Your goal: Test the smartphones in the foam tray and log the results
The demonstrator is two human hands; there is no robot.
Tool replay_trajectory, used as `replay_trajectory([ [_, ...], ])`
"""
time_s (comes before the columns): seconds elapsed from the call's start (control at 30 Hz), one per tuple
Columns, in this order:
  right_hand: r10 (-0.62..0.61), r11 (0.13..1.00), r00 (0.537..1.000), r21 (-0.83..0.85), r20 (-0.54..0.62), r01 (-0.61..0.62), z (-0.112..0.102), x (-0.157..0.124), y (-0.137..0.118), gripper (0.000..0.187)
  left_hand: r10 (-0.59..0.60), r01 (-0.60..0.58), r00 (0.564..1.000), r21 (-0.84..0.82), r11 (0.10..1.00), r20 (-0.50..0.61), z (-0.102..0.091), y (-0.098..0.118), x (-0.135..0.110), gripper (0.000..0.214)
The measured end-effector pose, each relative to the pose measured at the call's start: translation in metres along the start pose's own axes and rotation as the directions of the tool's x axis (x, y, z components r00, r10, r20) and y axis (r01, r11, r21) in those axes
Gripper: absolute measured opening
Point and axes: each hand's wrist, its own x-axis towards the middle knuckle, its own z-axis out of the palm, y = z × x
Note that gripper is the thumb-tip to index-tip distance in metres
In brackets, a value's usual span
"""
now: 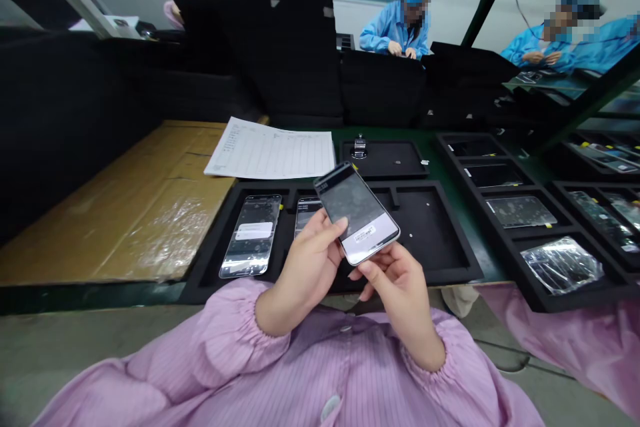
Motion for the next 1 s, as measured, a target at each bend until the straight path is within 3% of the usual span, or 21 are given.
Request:
replay_trajectory([
  [0.17, -0.022, 0.994, 1.0, -0.11, 0.001, 0.022, -0.004, -0.001, -0.002, 0.027, -0.154, 0.153, 0.988, -0.024, 0.988, -0.027, -0.001, 0.002, 0.012, 0.011],
  [0.27, -0.101, 0.965, 0.984, -0.257, -0.145, 0.061, -0.021, 0.001, 0.001, 0.031, -0.175, 0.179, 0.984, 0.113, 0.977, -0.043, -0.001, -0.001, 0.021, 0.014],
  [0.37, -0.286, 0.911, 0.894, -0.387, -0.345, 0.142, -0.041, 0.005, 0.002, 0.04, -0.203, 0.217, 0.976, 0.334, 0.917, -0.076, -0.005, -0.014, 0.032, 0.026],
  [0.47, -0.394, 0.868, 0.825, -0.46, -0.406, 0.188, -0.053, 0.008, 0.002, 0.039, -0.173, 0.201, 0.979, 0.435, 0.877, -0.104, -0.011, -0.034, 0.041, 0.043],
  [0.53, -0.397, 0.857, 0.833, -0.479, -0.385, 0.188, -0.055, 0.008, 0.005, 0.037, -0.144, 0.169, 0.986, 0.493, 0.854, -0.088, -0.013, -0.045, 0.047, 0.05],
  [0.63, -0.348, 0.846, 0.885, -0.51, -0.308, 0.155, -0.053, 0.01, 0.014, 0.036, -0.1, 0.102, 0.994, 0.572, 0.814, -0.035, -0.009, -0.053, 0.052, 0.052],
  [0.73, -0.336, 0.785, 0.923, -0.597, -0.187, 0.165, -0.052, 0.013, 0.023, 0.033, -0.04, 0.025, 0.999, 0.628, 0.778, 0.011, -0.004, -0.044, 0.045, 0.057],
  [0.8, -0.396, 0.69, 0.91, -0.694, -0.123, 0.207, -0.055, 0.016, 0.026, 0.032, 0.09, -0.141, 0.99, 0.683, 0.716, 0.11, -0.005, -0.029, 0.033, 0.061],
  [0.83, -0.442, 0.63, 0.891, -0.744, -0.106, 0.224, -0.059, 0.017, 0.025, 0.033, 0.19, -0.268, 0.963, 0.706, 0.656, 0.19, -0.01, -0.019, 0.025, 0.062],
  [0.87, -0.49, 0.568, 0.867, -0.789, -0.096, 0.233, -0.065, 0.019, 0.024, 0.034, 0.304, -0.416, 0.908, 0.714, 0.563, 0.29, -0.017, -0.008, 0.016, 0.061],
  [0.93, -0.58, 0.449, 0.809, -0.866, -0.096, 0.22, -0.084, 0.023, 0.02, 0.039, 0.526, -0.629, 0.746, 0.692, 0.354, 0.409, -0.04, 0.014, 0.001, 0.056],
  [1.0, -0.644, 0.342, 0.755, -0.93, -0.127, 0.135, -0.109, 0.029, 0.015, 0.048, 0.697, -0.685, 0.585, 0.713, 0.15, 0.416, -0.072, 0.034, -0.01, 0.056],
])
